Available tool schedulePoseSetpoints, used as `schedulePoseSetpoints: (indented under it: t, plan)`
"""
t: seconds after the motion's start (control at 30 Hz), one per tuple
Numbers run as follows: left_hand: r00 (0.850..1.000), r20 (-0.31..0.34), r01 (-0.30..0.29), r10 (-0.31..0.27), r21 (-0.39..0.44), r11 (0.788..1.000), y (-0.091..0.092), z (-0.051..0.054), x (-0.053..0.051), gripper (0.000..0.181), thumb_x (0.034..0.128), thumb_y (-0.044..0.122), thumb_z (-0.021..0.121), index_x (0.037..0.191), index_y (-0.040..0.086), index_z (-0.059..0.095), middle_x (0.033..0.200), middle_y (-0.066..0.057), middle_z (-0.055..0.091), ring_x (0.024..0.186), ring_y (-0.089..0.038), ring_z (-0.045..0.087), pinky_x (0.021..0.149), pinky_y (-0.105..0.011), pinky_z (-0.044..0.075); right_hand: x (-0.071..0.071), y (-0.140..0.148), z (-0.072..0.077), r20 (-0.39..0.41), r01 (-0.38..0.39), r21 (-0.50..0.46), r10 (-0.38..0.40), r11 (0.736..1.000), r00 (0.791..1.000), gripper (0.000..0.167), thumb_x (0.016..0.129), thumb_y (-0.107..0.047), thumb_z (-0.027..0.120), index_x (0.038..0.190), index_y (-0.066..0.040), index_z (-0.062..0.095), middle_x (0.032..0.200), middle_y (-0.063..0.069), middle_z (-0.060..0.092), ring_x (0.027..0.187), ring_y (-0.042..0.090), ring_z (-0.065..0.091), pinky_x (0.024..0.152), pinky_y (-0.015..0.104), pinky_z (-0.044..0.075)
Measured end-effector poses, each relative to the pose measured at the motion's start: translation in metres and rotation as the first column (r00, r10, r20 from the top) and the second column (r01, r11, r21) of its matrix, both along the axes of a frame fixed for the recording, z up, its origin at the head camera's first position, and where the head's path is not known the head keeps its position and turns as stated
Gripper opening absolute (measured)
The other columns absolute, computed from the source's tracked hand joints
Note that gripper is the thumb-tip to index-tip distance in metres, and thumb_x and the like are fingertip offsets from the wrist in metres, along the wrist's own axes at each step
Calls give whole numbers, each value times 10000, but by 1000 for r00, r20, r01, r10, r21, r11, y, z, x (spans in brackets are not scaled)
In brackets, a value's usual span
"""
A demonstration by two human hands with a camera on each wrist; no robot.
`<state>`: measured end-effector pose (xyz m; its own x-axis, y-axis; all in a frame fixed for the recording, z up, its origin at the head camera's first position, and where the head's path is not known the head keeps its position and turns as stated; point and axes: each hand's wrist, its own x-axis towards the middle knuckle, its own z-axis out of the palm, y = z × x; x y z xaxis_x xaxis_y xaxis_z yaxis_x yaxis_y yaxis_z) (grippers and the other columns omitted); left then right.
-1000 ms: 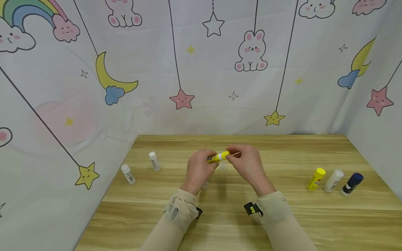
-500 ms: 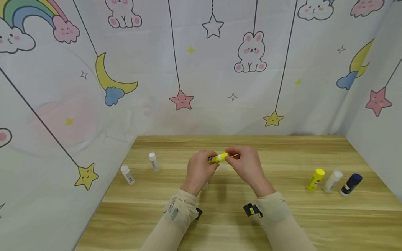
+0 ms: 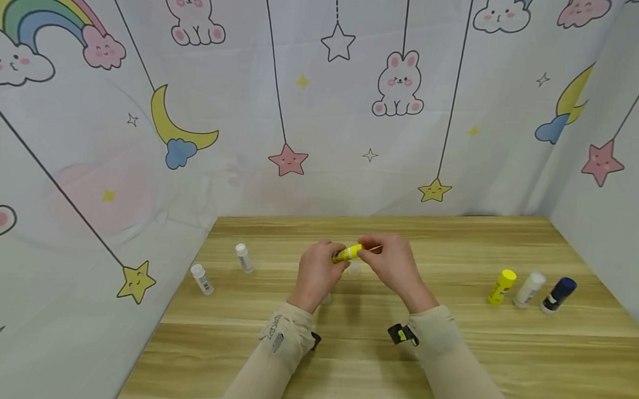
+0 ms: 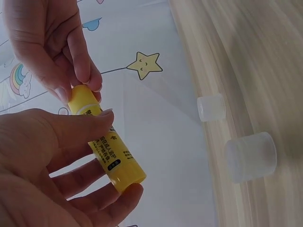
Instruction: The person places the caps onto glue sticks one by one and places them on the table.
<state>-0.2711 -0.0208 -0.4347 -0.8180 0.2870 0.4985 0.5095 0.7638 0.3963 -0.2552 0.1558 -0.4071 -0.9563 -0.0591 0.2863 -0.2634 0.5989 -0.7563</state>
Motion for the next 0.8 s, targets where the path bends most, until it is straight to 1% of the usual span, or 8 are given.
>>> schedulePoseSetpoints:
  t: [0.13, 0.3, 0.43, 0.53, 0.6, 0.7, 0.8]
  plan:
    - [1000, -5, 9, -9, 2, 1000, -1, 0, 0, 279, 821, 171, 857, 1075, 93, 774, 977, -49, 705, 835, -195, 672, 737, -347, 564, -1, 1, -1, 10, -25, 2, 25, 1000, 1000, 258, 931, -178, 746, 1179, -110, 752, 1078, 39, 736, 893, 210, 702, 706, 363, 584]
    - [1000, 8, 25, -24, -40, 999, 2, 1, 0, 257, 852, 216, 828, 1089, 126, 784, 976, -20, 751, 828, -161, 697, 751, -330, 570, -4, 4, -2, 31, -43, -1, 43, 999, 999, 253, 947, -174, 725, 1185, -90, 744, 1078, 42, 734, 883, 197, 696, 701, 356, 581]
    - [1000, 1, 8, -8, -68, 998, 7, 2, 2, 246, 856, 238, 821, 1082, 142, 793, 952, -7, 762, 797, -152, 707, 723, -320, 571, -5, 7, -2, 60, -45, -17, 46, 999, 997, 249, 955, -160, 714, 1183, -63, 740, 1061, 49, 731, 851, 167, 702, 694, 352, 578]
    - [999, -36, -27, 24, -87, 996, 10, 4, 4, 231, 839, 220, 837, 1051, 138, 798, 897, -8, 760, 735, -157, 699, 650, -307, 561, -5, 7, -2, 74, -49, -47, 52, 998, 996, 252, 963, -146, 702, 1189, -39, 732, 1060, 70, 729, 827, 157, 720, 700, 348, 587]
    - [996, -76, -60, 51, -120, 991, 12, 5, 6, 203, 830, 223, 846, 1012, 144, 800, 846, -2, 753, 682, -155, 686, 592, -297, 546, -6, 6, -4, 83, -54, -81, 60, 995, 995, 254, 972, -128, 685, 1198, -18, 721, 1071, 96, 725, 824, 167, 730, 714, 347, 594]
    - [986, -140, -113, 88, -187, 976, 15, 8, 9, 190, 817, 244, 856, 977, 155, 800, 796, 8, 746, 614, -152, 665, 531, -287, 528, -7, 6, -6, 114, -40, -152, 58, 988, 992, 240, 977, -103, 673, 1192, -5, 717, 1081, 119, 721, 825, 179, 736, 735, 342, 598]
    - [972, -208, -158, 109, -238, 958, 21, 8, 11, 195, 801, 257, 868, 959, 165, 800, 789, 20, 747, 587, -146, 662, 519, -283, 534, -8, 7, -9, 144, -11, -207, 42, 978, 989, 232, 979, -94, 666, 1188, -6, 717, 1087, 126, 717, 828, 190, 738, 750, 334, 596]
